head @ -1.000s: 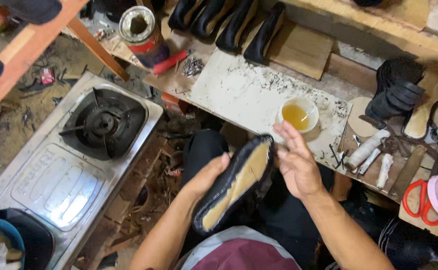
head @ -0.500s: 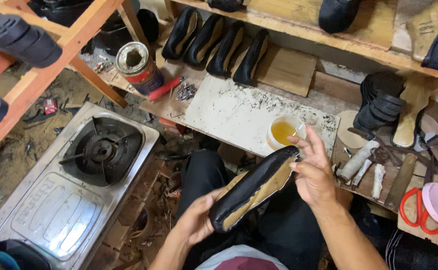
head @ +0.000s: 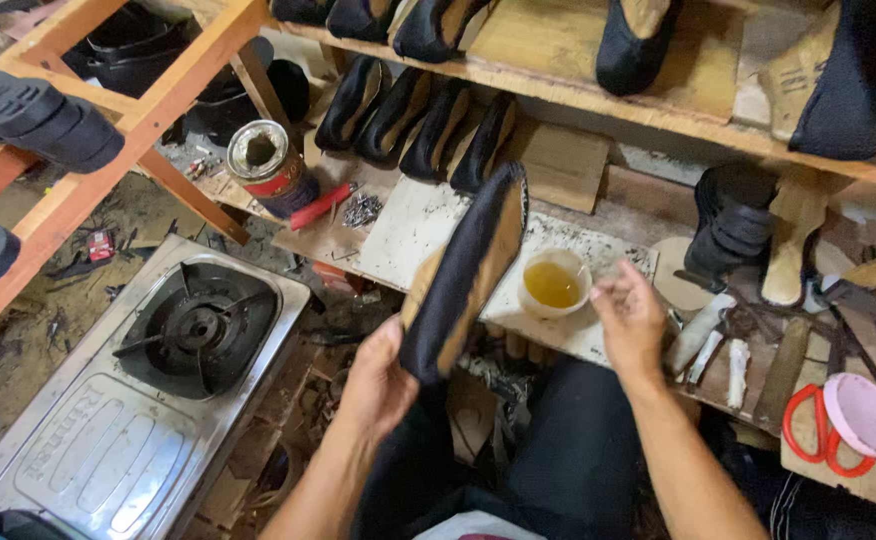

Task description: The person applies a yellow liquid to the edges of black shoe uppers using their fingers, then places the treated shoes on a wooden shelf. They repeat this process with multiple shoes, retrieving them from a stack and returning them to the shelf after treatment.

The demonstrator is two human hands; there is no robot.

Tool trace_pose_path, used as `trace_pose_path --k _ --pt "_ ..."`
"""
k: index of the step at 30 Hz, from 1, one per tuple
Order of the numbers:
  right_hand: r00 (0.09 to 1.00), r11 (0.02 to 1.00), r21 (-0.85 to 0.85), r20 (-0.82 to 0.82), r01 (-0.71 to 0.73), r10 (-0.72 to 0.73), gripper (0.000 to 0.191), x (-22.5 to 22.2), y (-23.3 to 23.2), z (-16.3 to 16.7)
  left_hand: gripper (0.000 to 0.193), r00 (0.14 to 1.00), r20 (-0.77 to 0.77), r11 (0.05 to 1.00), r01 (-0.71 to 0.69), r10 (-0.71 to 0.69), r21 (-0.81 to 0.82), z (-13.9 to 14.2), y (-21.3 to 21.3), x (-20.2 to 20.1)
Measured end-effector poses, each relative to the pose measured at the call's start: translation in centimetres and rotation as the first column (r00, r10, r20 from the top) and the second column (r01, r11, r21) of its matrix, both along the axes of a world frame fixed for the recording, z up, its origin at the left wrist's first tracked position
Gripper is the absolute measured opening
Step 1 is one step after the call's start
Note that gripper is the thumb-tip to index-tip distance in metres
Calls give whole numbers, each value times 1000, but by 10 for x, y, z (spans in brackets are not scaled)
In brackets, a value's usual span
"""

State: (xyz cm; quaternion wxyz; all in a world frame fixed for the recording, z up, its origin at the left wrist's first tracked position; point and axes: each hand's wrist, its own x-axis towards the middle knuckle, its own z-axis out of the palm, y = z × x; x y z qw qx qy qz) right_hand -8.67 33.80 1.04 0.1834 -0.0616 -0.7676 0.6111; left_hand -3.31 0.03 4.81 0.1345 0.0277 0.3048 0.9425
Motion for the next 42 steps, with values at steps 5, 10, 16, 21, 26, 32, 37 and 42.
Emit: trace_pose_path --k 5,10,16,21,26,32,37,42 --pt "987 996 -50 -138 74 -81 50 4 11 -48 48 993 -87 996 -79 82 38 50 21 -76" --pt "979 981 -180 -180 65 -97 54 -2 17 -53 36 986 -115 993 -112 116 48 88 59 -160" --pt "990 989 -140 -121 51 -68 52 -2 15 -56 29 981 -30 981 -193 193 1 112 107 -249" --pt "992 984 -173 -119 31 -52 50 -4 17 -65 34 953 -52 954 -300 299 -2 121 124 -275" --pt "992 988 -151 -113 36 -53 45 -10 15 -72 58 972 -1 970 -235 236 -63 112 127 -261" --pt "996 990 -119 -49 71 -77 36 -14 16 -72 63 985 -38 975 -174 171 -138 120 128 -261" --pt "995 992 -114 -81 54 -63 35 -19 21 -70 51 981 -80 978 -187 180 -97 123 129 -283" --pt "995 994 -77 -66 75 -80 35 -20 25 -70 50 981 -65 975 -189 182 -117 124 127 -296"
